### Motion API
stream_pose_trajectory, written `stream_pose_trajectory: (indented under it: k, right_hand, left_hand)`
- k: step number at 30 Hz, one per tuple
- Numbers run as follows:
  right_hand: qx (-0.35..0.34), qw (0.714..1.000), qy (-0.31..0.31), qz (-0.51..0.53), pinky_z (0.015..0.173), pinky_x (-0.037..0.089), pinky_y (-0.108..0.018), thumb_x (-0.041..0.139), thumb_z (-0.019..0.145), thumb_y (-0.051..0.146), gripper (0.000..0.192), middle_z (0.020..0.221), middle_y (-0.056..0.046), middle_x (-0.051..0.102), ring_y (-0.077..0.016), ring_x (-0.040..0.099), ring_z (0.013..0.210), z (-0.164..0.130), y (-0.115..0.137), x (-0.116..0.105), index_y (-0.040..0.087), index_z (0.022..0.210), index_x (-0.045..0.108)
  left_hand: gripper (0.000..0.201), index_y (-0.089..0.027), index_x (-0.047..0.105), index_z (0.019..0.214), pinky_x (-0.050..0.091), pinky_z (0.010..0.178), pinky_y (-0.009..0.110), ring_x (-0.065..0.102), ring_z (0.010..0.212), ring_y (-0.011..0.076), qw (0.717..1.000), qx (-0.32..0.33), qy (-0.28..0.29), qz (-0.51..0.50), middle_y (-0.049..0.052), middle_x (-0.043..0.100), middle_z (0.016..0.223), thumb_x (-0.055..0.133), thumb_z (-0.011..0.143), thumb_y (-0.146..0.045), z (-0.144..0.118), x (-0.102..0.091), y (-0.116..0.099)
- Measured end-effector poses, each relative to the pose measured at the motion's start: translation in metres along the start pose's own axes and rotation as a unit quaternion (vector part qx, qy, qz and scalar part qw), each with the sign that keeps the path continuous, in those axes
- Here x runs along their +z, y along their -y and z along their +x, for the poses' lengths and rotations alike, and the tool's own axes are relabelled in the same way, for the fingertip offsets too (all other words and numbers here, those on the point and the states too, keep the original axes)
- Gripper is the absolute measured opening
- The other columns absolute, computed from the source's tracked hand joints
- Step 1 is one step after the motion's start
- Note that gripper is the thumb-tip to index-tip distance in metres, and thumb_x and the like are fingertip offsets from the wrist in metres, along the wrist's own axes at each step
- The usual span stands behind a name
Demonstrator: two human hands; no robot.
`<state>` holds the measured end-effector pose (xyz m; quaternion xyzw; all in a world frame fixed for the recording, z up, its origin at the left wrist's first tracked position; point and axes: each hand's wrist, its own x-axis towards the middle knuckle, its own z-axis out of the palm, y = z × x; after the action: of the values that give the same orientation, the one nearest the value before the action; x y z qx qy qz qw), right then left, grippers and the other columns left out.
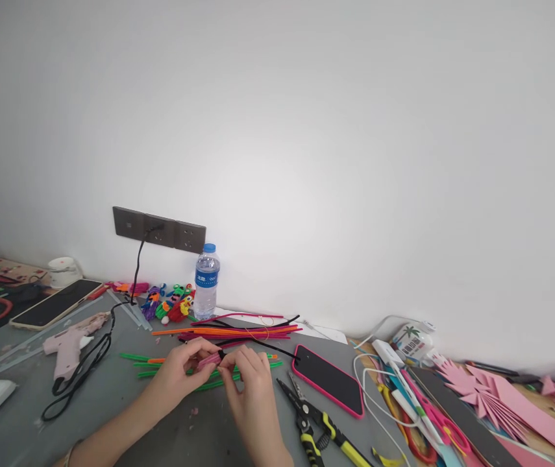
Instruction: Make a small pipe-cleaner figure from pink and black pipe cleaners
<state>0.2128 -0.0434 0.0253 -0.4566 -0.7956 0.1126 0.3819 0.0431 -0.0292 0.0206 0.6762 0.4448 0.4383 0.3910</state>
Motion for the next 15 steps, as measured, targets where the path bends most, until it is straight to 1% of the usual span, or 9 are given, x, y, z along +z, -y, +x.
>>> stream_pose_trajectory:
  k: [3,6,9,12,13,15]
  right_hand:
    - [-0.012,0.999,0.033,-0.008,0.068,0.032,-0.03,0.053,0.088,0.015,0.013,0.075,0.0,0.059,-0.0176,0.051,0.068,0.001,0.0,-0.002,0.022,0.077,0.053]
    - [-0.016,0.997,0.08,-0.004,0.07,0.032,-0.031,0.054,0.087,0.013,0.013,0.076,0.0,0.06,-0.0181,0.052,0.072,0.002,-0.001,-0.006,0.022,0.077,0.054]
    - [0.003,0.991,0.13,0.029,0.075,0.034,-0.032,0.056,0.085,0.011,0.014,0.078,0.001,0.06,-0.0177,0.053,0.074,0.001,0.0,-0.009,0.023,0.078,0.057]
    - [0.033,0.98,0.185,0.073,0.081,0.035,-0.032,0.059,0.085,0.015,0.011,0.08,0.001,0.061,-0.0182,0.055,0.08,0.0,0.003,-0.012,0.023,0.078,0.06]
    - [0.042,0.975,0.199,0.09,0.083,0.036,-0.032,0.06,0.086,0.017,0.01,0.081,0.001,0.061,-0.0187,0.055,0.083,0.0,0.005,-0.013,0.023,0.078,0.061]
    - [0.059,0.966,0.214,0.13,0.084,0.037,-0.032,0.061,0.086,0.022,0.009,0.083,0.0,0.062,-0.0195,0.055,0.088,0.001,0.006,-0.015,0.023,0.077,0.062]
  left_hand:
    - [0.02,-0.018,0.07,0.089,0.039,0.054,0.022,0.055,0.062,0.0154,0.997,0.024,0.023,0.063,0.003,0.062,0.074,0.054,0.077,-0.018,0.0,-0.001,0.002]
    - [0.019,-0.018,0.071,0.078,0.034,0.052,0.022,0.049,0.058,0.0139,0.991,0.035,0.058,0.113,0.0,0.055,0.067,0.053,0.072,-0.014,0.001,-0.005,0.003]
    - [0.014,-0.018,0.067,0.068,0.031,0.05,0.022,0.046,0.055,0.0126,0.986,0.003,0.122,0.115,-0.002,0.051,0.063,0.053,0.068,-0.014,-0.001,-0.01,0.001]
    - [0.013,-0.018,0.063,0.063,0.03,0.049,0.022,0.046,0.052,0.0121,0.975,-0.041,0.193,0.102,-0.004,0.048,0.057,0.05,0.067,-0.014,-0.003,-0.015,-0.002]
    - [0.013,-0.017,0.061,0.061,0.03,0.049,0.022,0.045,0.053,0.0123,0.972,-0.043,0.207,0.105,-0.004,0.046,0.055,0.05,0.067,-0.013,-0.003,-0.016,-0.003]
    - [0.012,-0.017,0.058,0.057,0.029,0.05,0.022,0.044,0.056,0.0124,0.968,-0.027,0.22,0.117,-0.005,0.044,0.054,0.052,0.065,-0.012,-0.003,-0.018,-0.005]
